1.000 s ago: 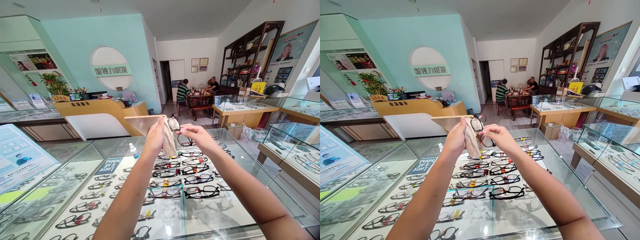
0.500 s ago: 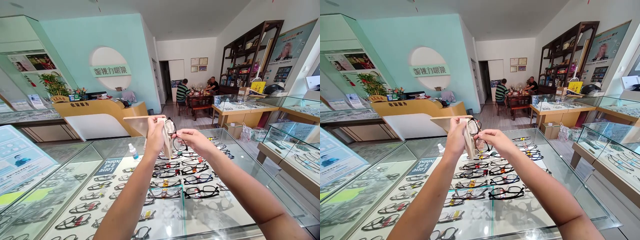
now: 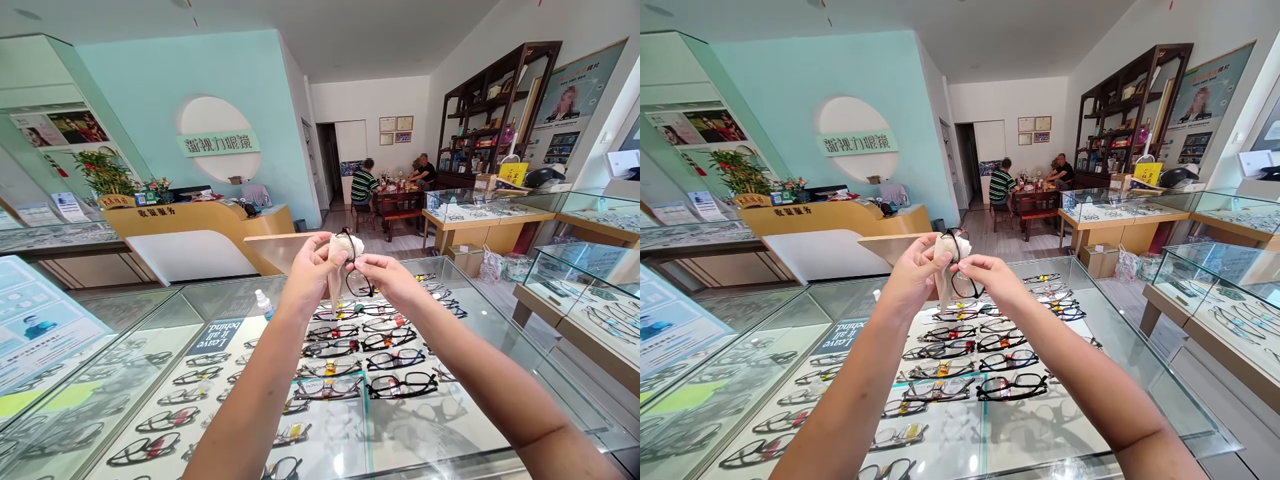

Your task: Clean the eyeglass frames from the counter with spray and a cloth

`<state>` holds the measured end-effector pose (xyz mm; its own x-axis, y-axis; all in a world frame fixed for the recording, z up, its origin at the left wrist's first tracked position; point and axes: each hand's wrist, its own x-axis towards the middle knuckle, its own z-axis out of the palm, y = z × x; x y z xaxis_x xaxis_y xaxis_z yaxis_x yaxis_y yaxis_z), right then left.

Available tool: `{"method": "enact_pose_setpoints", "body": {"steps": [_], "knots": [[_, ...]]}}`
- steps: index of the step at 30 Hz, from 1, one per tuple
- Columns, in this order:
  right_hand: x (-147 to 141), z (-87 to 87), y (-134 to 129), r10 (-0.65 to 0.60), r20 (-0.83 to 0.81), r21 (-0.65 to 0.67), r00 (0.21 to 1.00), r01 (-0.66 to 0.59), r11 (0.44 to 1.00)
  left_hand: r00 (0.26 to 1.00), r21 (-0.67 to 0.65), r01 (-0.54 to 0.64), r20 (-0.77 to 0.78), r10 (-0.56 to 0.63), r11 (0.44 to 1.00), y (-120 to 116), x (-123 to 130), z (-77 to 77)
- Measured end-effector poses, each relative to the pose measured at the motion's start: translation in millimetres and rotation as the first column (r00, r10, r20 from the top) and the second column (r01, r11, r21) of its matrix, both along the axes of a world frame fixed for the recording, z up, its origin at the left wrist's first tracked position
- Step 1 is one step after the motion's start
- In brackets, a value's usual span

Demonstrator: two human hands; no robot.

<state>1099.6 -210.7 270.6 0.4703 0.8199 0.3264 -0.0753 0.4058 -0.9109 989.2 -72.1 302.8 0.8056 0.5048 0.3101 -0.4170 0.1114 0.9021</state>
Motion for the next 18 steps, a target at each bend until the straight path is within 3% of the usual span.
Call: {"method": "enact_pose_setpoints", "body": {"steps": [6,14,18], "knots": [[2.4,1.2,-2.6,-0.051,0.11,0.006,0.993,0.051,0.999,0.998,0.019,0.052,-0.019,-0.052,0.998,3.1,0.4,-1.2],[8.5,-2.6,-1.1,-0.047,0.036,0.043,0.998,0.045,0.998,0.996,0.065,0.083,-0.028,-0.082,0.994,2.3,-3.7,2.0],[8.8,-0.5,-4.0,-0.005,0.127,0.015,0.992,0.003,1.0,0.999,0.051,0.031,-0.036,-0.029,0.998,-0.4,-5.2,3.4]]}}
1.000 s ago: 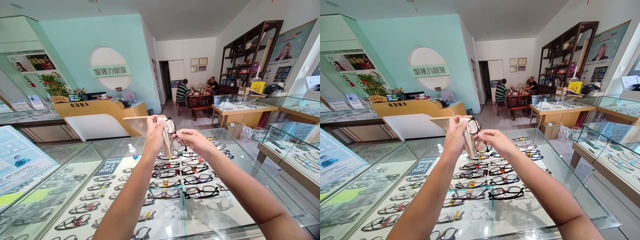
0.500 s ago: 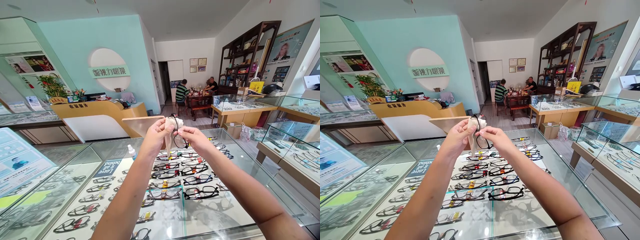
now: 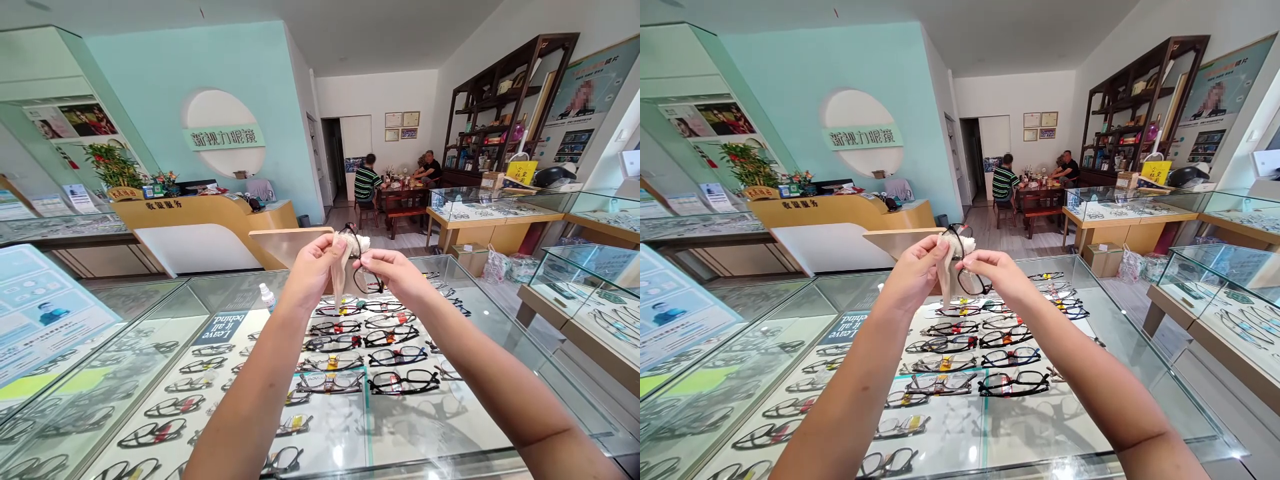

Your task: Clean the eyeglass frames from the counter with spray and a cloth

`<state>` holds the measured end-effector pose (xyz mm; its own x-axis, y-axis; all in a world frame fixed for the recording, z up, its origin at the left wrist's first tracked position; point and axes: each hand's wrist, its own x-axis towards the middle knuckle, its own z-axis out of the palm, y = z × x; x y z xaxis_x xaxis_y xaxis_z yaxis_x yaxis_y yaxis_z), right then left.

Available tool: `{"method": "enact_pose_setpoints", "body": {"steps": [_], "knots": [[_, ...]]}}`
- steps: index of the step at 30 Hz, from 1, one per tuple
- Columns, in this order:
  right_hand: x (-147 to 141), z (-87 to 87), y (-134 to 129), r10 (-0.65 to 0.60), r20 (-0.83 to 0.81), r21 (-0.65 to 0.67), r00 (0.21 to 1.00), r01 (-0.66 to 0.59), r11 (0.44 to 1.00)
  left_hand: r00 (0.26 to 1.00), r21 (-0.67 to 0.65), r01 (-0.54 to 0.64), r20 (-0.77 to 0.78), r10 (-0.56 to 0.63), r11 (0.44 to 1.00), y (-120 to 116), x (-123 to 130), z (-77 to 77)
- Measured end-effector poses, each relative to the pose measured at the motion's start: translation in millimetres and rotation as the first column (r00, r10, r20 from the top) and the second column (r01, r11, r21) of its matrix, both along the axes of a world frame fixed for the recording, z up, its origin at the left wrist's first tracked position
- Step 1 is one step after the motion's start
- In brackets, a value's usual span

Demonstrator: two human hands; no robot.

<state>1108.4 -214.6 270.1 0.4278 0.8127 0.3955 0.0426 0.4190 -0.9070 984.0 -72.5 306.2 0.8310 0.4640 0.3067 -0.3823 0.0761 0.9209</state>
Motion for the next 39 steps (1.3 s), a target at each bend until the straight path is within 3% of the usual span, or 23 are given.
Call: {"method": "enact_pose_setpoints", "body": {"steps": [4,14,23,30,39], "knots": [[0,1.5,-3,0.032,0.083,-0.015,0.996,-0.031,0.999,0.998,0.04,-0.035,-0.057,0.038,0.999,-1,-4,0.3],[-6,5.2,0,-0.008,-0.063,0.034,0.998,0.01,0.999,0.999,-0.038,0.036,0.002,-0.036,0.999,-8,7,-9.6],[0,5.7,-9,0.07,0.17,-0.082,0.983,-0.057,0.995,0.997,0.131,-0.032,-0.07,0.042,0.991,3,-8,-0.6],[-1,7.4,-12,0.076,0.064,-0.057,0.995,-0.072,0.996,0.981,0.092,0.166,-0.122,-0.154,0.982,6,-15,8.8],[-4,13.4,-11,0.05,-0.073,-0.075,0.996,-0.055,0.996,0.995,0.196,0.086,-0.06,-0.075,0.977,2,-13,4.3]]}}
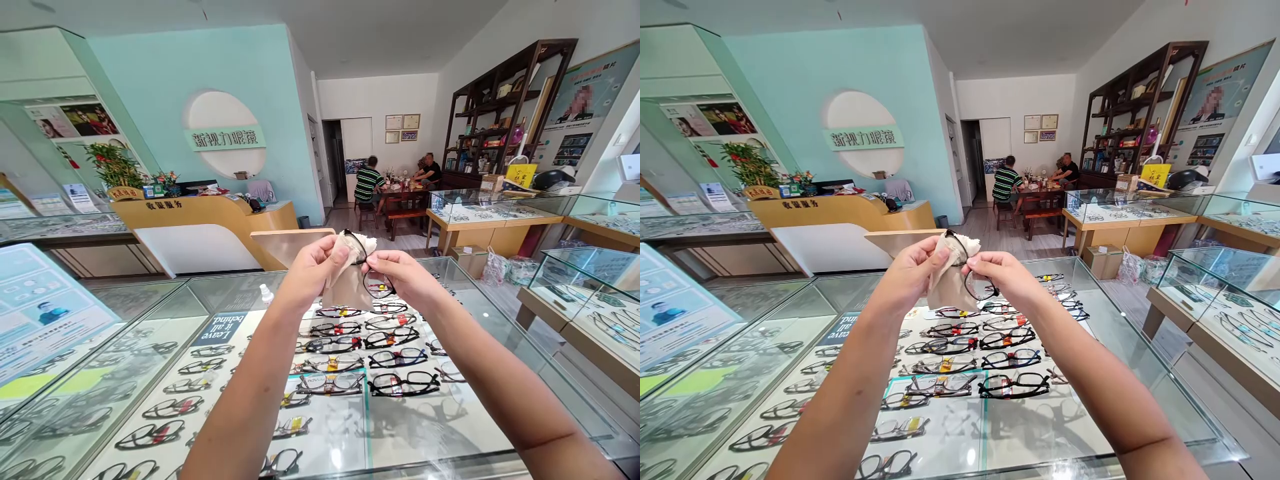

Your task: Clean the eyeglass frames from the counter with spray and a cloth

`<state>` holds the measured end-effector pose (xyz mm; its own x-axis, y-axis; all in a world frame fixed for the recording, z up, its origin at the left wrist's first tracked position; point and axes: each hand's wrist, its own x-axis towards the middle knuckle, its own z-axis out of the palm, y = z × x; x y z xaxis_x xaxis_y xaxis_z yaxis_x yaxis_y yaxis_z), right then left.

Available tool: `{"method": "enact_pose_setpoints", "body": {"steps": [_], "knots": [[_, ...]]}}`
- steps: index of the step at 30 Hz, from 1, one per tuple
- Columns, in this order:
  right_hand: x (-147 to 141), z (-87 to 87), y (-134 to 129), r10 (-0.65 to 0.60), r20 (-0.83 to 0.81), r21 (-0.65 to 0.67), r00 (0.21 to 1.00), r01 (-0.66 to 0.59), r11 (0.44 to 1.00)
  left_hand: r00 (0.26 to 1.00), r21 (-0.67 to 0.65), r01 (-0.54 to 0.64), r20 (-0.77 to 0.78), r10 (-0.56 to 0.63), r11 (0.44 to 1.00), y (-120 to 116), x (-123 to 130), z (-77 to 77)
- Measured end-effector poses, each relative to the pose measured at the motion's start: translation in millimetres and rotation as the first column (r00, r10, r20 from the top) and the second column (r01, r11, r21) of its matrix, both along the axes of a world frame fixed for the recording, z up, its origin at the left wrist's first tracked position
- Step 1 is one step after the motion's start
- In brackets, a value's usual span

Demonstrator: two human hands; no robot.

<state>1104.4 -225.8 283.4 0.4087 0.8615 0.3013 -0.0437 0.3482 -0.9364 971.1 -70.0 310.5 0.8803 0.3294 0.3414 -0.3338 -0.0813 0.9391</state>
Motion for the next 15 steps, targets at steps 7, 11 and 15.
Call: {"method": "enact_pose_setpoints", "body": {"steps": [7,11,15], "knots": [[-1,-0.4,-2,0.012,-0.008,0.003,1.0,-0.012,1.0,0.994,0.018,-0.069,0.081,0.067,0.997,-6,4,-4.9],[-4,-1.0,1,0.06,-0.066,0.026,0.996,-0.058,0.998,0.979,0.049,-0.15,0.149,0.141,0.987,-10,9,-8.9],[-7,-8.9,8,0.088,-0.035,0.049,0.996,-0.086,0.995,0.961,0.003,-0.206,0.189,0.202,0.979,-18,15,-13.3]]}}
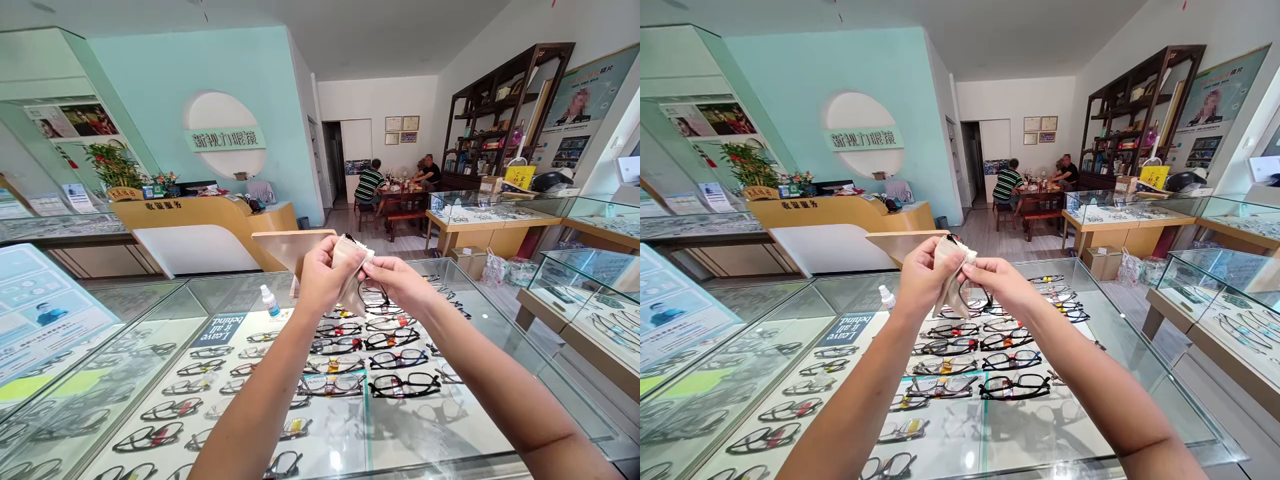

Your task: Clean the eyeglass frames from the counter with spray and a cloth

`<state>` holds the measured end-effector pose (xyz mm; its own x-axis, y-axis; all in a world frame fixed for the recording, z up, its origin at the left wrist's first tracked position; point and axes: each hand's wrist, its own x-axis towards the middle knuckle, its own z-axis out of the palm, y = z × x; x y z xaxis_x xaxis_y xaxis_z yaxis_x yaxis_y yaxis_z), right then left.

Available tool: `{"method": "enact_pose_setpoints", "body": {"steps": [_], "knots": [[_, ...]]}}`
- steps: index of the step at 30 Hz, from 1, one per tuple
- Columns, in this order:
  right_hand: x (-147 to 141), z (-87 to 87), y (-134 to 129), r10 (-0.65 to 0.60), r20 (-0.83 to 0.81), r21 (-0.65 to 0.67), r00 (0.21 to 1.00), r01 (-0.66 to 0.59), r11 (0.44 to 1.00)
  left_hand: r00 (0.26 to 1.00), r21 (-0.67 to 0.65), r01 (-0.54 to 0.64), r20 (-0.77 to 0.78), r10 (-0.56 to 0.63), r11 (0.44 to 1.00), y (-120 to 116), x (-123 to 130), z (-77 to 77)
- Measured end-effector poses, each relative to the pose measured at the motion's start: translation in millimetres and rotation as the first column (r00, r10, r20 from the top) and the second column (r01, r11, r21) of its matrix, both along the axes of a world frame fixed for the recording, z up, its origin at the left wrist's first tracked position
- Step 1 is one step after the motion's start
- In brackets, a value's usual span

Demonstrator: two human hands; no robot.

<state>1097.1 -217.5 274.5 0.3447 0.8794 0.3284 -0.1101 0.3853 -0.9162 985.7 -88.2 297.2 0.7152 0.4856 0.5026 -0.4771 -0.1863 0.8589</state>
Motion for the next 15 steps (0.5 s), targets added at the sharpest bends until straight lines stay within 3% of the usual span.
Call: {"method": "enact_pose_setpoints", "body": {"steps": [4,10,15], "knots": [[1,-6.2,3,-0.005,0.086,0.015,0.996,0.004,1.0,0.998,-0.044,-0.04,0.046,0.042,0.998,-3,4,-3.1],[6,-0.4,-4,-0.065,0.095,0.066,0.993,0.059,0.996,0.963,-0.108,0.25,-0.072,-0.258,0.962,14,0,2.0],[3,2.3,-3,-0.046,0.034,0.064,0.998,0.044,0.997,0.958,-0.084,0.266,-0.089,-0.273,0.96,21,-3,3.5]]}}
